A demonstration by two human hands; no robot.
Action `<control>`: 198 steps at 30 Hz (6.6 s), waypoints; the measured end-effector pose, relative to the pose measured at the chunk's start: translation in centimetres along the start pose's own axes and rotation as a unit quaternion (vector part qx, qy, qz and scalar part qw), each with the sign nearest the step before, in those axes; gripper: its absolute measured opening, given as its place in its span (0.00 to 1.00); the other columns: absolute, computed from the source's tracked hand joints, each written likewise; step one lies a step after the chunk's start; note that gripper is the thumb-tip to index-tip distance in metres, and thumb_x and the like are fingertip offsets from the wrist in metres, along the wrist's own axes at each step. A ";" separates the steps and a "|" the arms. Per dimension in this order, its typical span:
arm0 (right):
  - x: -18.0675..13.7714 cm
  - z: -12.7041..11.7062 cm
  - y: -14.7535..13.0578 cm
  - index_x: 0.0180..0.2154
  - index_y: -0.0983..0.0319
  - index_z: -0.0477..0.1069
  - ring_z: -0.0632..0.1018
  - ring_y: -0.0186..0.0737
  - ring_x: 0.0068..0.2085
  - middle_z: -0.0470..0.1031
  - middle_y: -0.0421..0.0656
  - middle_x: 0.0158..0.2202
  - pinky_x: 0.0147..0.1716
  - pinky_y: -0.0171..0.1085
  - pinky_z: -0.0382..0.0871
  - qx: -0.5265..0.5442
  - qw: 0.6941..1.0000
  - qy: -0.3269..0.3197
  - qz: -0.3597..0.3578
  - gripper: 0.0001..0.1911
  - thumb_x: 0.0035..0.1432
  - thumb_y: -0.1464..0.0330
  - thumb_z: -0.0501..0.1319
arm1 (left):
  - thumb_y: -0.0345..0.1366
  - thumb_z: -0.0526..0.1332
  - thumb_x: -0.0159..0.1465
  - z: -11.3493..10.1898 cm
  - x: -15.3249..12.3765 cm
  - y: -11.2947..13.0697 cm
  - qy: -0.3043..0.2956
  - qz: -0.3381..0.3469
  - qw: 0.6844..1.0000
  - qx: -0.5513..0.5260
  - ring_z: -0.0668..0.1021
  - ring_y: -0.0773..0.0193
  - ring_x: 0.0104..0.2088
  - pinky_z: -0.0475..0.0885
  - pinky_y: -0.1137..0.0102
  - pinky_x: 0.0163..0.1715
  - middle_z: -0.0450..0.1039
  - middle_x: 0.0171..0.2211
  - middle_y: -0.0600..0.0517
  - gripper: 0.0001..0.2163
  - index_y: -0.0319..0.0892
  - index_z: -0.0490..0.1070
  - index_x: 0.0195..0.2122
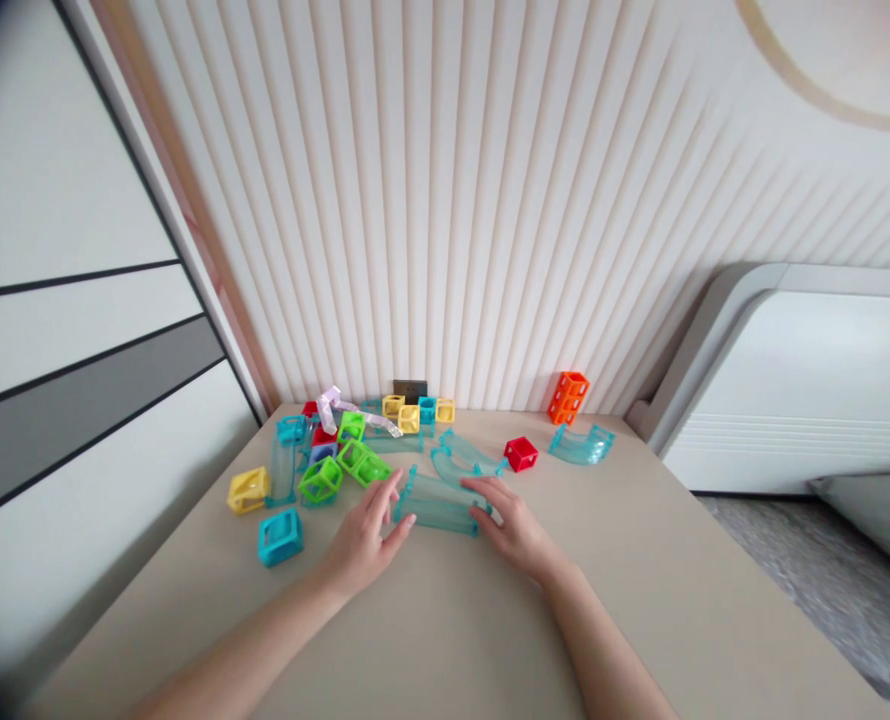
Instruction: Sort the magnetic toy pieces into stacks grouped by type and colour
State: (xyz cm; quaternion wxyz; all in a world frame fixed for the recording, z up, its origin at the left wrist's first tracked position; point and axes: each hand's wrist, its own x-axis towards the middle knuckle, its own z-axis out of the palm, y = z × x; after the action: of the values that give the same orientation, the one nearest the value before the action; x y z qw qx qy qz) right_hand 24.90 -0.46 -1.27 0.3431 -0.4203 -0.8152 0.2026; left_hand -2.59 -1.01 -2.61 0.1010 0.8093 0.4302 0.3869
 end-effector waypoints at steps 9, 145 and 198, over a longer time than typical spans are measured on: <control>0.3 0.4 -1.2 0.57 0.58 0.68 0.74 0.47 0.55 0.74 0.51 0.54 0.55 0.46 0.69 -0.004 0.999 -0.049 -0.023 0.17 0.69 0.66 0.53 | 0.43 0.60 0.65 0.9 -0.6 -1.7 -0.046 -0.133 0.987 -0.073 0.76 0.63 0.28 0.77 0.65 0.34 0.72 0.41 0.47 0.27 0.41 0.57 0.64; 14.6 6.4 -1.4 0.46 0.62 0.74 0.71 0.54 0.55 0.74 0.53 0.51 0.52 0.46 0.64 -0.313 0.934 -0.168 0.038 0.15 0.61 0.60 0.64 | 0.33 0.65 0.59 -2.1 1.1 -1.7 -0.170 -0.176 0.957 -0.158 0.77 0.61 0.31 0.70 0.69 0.36 0.75 0.32 0.52 0.24 0.42 0.68 0.57; 0.6 1.4 -1.3 0.54 0.56 0.68 0.76 0.47 0.50 0.72 0.49 0.51 0.50 0.46 0.72 0.086 0.995 0.020 0.038 0.17 0.68 0.59 0.53 | 0.32 0.65 0.57 -2.0 1.0 -1.3 -0.157 -0.169 0.963 -0.139 0.77 0.61 0.32 0.72 0.69 0.36 0.75 0.34 0.52 0.21 0.42 0.69 0.53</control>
State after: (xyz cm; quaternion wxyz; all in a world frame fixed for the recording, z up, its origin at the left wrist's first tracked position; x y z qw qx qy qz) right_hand 22.89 -0.77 -1.23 0.3859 -0.4235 -0.7716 0.2763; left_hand -4.47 0.19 -1.39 0.3425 0.7534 0.4818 0.2880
